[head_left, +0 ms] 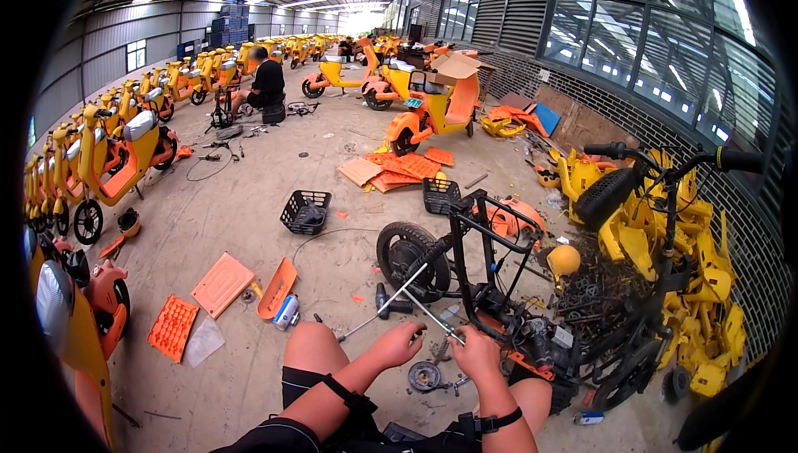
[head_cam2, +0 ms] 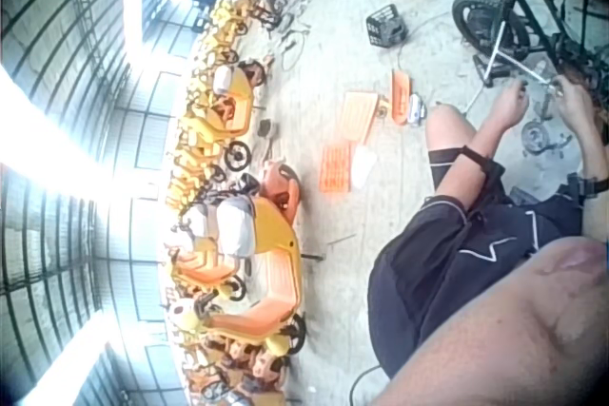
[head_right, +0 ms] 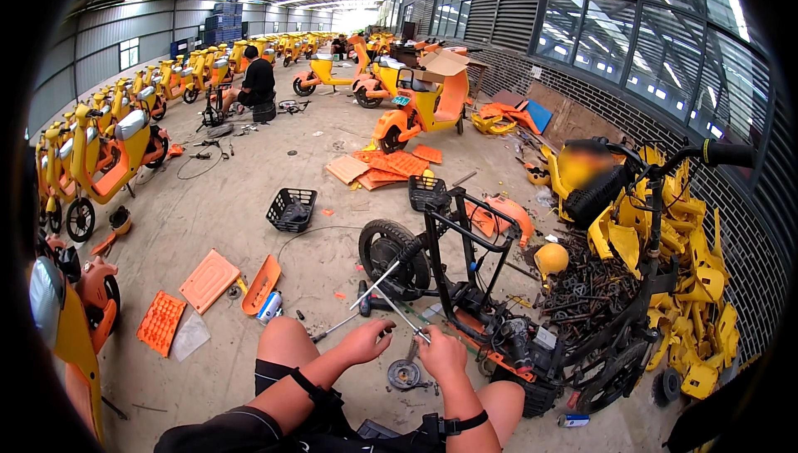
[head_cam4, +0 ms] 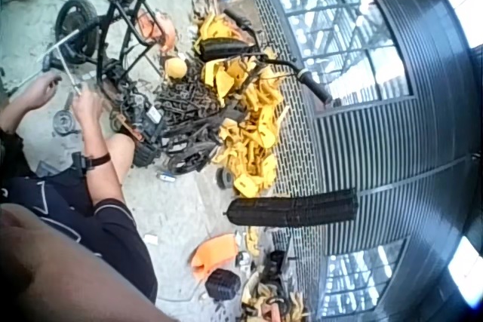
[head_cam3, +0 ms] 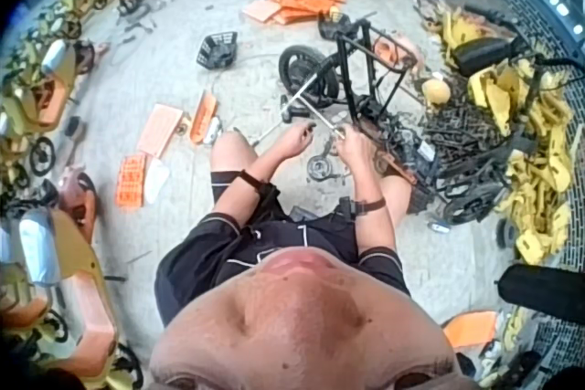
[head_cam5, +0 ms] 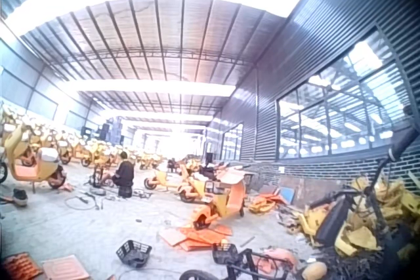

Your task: The person sits on the floor and handles a bicycle chain and a metal rod. They use a wrench to turn a component on the chain and then use an electric drill on the bicycle frame.

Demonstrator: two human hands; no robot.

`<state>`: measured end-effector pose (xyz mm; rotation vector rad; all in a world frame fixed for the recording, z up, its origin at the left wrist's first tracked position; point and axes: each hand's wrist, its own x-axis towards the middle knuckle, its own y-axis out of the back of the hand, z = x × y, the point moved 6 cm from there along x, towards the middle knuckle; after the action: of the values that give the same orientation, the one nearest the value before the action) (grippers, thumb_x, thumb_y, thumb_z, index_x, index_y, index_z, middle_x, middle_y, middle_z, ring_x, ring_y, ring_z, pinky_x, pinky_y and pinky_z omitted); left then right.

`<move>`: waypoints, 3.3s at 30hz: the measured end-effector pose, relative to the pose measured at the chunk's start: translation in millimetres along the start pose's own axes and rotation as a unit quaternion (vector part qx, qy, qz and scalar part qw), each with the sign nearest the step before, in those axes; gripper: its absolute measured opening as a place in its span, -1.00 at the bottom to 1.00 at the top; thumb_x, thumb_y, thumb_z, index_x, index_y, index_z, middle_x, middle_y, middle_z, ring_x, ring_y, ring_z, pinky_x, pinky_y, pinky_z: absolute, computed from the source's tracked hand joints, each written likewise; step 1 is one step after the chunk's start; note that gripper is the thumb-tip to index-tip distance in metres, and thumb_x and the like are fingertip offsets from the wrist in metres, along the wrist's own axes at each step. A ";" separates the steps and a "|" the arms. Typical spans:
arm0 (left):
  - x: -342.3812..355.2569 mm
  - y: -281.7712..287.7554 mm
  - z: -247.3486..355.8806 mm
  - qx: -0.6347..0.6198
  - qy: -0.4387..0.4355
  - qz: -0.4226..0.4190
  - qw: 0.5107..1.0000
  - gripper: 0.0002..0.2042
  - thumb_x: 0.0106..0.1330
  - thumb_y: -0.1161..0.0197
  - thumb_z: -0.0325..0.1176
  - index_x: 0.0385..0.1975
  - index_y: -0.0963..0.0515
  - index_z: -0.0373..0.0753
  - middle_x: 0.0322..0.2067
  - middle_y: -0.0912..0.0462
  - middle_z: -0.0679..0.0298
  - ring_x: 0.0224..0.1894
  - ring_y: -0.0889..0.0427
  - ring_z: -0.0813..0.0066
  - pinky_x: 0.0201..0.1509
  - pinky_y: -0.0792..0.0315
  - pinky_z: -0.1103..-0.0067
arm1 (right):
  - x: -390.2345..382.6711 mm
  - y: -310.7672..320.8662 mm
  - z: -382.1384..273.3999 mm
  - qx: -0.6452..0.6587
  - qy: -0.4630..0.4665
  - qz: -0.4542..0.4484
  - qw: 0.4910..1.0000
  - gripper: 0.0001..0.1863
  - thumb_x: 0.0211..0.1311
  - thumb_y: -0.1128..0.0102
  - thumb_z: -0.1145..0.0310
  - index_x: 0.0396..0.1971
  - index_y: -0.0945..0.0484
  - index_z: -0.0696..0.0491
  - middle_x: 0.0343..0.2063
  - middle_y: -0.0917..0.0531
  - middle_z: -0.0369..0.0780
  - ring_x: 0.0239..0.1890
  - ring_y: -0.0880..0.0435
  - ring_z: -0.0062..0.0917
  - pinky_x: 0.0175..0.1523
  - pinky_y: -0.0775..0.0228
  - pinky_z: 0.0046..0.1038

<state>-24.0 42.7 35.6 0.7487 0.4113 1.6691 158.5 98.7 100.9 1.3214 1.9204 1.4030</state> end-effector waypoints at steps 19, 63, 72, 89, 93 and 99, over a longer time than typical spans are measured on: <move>-2.3 1.6 -13.8 0.016 0.026 0.047 0.998 -0.64 0.27 -0.21 -0.28 0.06 -0.48 -0.21 -0.09 -0.55 0.07 -0.14 -0.64 0.13 -0.08 -0.53 0.33 | 0.3 -7.8 -2.4 -0.038 0.033 -0.033 0.998 -0.66 0.17 -0.31 0.08 -0.14 -0.63 -0.06 -0.49 -0.72 -0.11 -0.38 -0.71 -0.15 -0.28 -0.51 -0.13; -7.1 -10.0 -19.0 0.239 -0.027 0.097 0.966 -0.75 0.24 -0.13 -0.37 -0.10 -0.61 -0.16 0.00 -0.57 0.14 0.28 -0.30 -0.06 0.36 -0.12 0.10 | -4.9 4.6 0.6 0.076 -0.022 -0.095 0.992 -0.68 0.03 -0.45 0.04 -0.32 -0.71 -0.05 -0.51 -0.73 -0.20 -0.39 -0.73 -0.30 -0.29 -0.50 -0.31; -2.9 -18.8 4.8 0.165 -0.110 0.035 0.979 -0.70 0.28 -0.25 -0.08 -0.13 -0.60 -0.13 -0.15 -0.62 0.24 0.10 -0.47 0.19 0.22 -0.26 0.24 | -7.0 7.2 1.7 0.107 -0.065 -0.122 0.985 -0.66 0.06 -0.45 0.12 -0.27 -0.72 0.04 -0.48 -0.72 -0.14 -0.36 -0.73 -0.31 -0.22 -0.53 -0.34; 0.6 -47.5 -37.5 0.235 -0.008 -0.047 0.971 -0.82 0.28 -0.14 -0.32 -0.19 -0.61 -0.12 -0.25 -0.66 0.24 -0.07 -0.60 0.18 0.03 -0.39 0.29 | -4.5 -6.9 4.7 0.082 -0.047 -0.136 0.986 -0.72 0.13 -0.41 0.18 -0.27 -0.70 0.05 -0.50 -0.72 -0.17 -0.40 -0.72 -0.36 -0.26 -0.50 -0.36; 2.8 -43.3 -35.0 0.225 -0.008 -0.034 0.974 -0.81 0.32 -0.16 -0.22 -0.20 -0.61 -0.13 -0.25 -0.67 0.23 -0.07 -0.60 0.18 0.02 -0.40 0.29 | -2.4 -14.4 16.7 0.105 -0.025 -0.110 0.988 -0.73 0.13 -0.41 0.22 -0.27 -0.69 0.10 -0.55 -0.71 -0.16 -0.48 -0.70 -0.41 -0.32 -0.48 -0.40; 1.6 -32.9 -27.2 0.230 -0.012 -0.006 0.973 -0.79 0.29 -0.20 -0.18 -0.21 -0.61 -0.13 -0.25 -0.66 0.24 -0.06 -0.59 0.19 0.05 -0.38 0.26 | 0.1 -17.7 24.2 0.123 -0.032 -0.114 0.985 -0.71 0.15 -0.40 0.22 -0.26 -0.68 0.13 -0.60 -0.69 -0.19 -0.55 -0.67 -0.51 -0.38 -0.45 -0.42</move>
<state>-18.1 55.5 -4.7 1.1004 0.8009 1.5663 169.1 110.1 75.4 1.1869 2.1752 1.0283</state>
